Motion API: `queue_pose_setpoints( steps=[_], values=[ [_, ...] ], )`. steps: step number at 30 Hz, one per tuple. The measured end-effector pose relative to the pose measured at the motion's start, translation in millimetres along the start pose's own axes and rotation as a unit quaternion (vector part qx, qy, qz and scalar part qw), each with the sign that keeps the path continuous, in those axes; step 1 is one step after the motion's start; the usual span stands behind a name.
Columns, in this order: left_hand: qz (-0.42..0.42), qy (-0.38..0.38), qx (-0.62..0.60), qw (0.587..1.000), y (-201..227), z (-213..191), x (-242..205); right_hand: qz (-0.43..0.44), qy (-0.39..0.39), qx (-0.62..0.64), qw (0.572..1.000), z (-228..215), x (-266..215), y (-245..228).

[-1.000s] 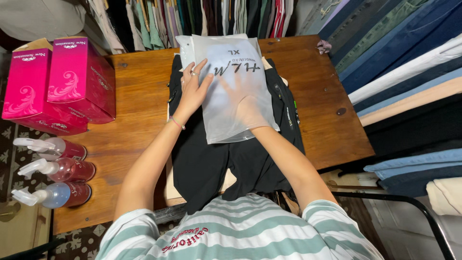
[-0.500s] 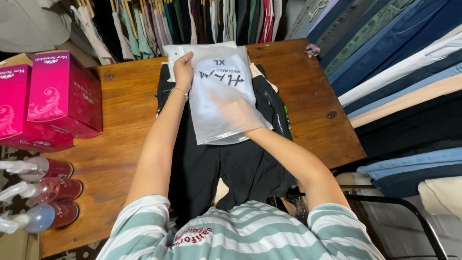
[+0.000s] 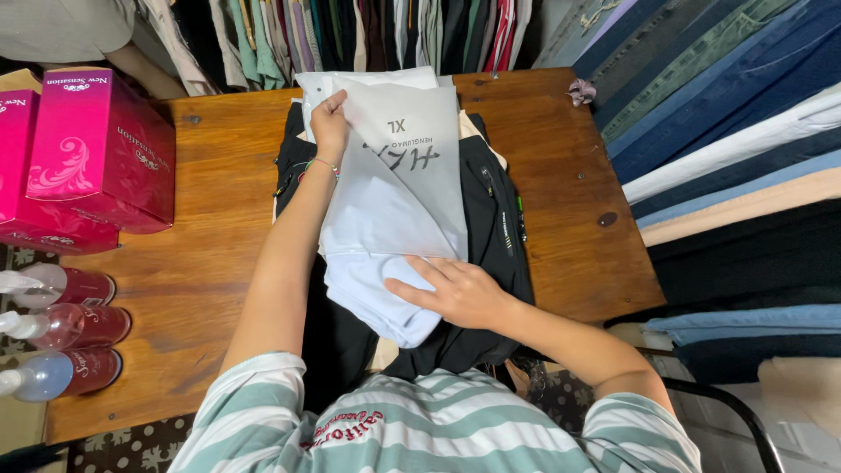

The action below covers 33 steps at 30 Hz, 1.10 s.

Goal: The person unpacks clothing items including a light blue top, black shorts, and a beige two-piece set from plastic mailing bags on a wooden table. They remove the items from the bags, unfold them to show the design, and then place them back onto the table.

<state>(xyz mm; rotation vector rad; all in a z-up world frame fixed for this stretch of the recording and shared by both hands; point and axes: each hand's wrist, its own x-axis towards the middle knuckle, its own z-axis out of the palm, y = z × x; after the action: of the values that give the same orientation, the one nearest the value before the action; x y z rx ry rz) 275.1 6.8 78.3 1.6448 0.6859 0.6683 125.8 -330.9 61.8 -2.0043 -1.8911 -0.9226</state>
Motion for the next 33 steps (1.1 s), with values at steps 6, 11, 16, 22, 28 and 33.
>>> queue_pose_setpoints(
  steps=[6,11,16,22,28,33],
  values=[
    [0.017,0.038,-0.007,0.999,-5.7,2.3,-2.4,0.014,0.13,0.221,0.966,-56.3,0.1,27.7],
    [0.017,0.051,-0.01,0.999,2.8,-2.4,-7.1,0.072,0.162,0.408,0.896,-74.9,-18.9,42.8],
    [0.032,-0.015,-0.013,0.999,9.3,-15.5,1.4,0.179,0.173,0.48,0.841,-109.8,-63.2,68.1],
    [0.152,0.001,0.3,0.942,28.4,-25.1,-26.0,0.127,0.23,0.549,0.794,-83.8,-81.7,114.5],
    [0.09,-0.448,-0.125,0.881,24.4,-69.8,-125.9,0.153,0.26,0.554,0.776,-33.0,-48.7,110.1],
    [0.13,-0.591,0.078,0.792,41.8,-138.6,-182.6,0.274,-0.002,0.542,0.794,-17.9,-39.9,98.1]
  ],
)
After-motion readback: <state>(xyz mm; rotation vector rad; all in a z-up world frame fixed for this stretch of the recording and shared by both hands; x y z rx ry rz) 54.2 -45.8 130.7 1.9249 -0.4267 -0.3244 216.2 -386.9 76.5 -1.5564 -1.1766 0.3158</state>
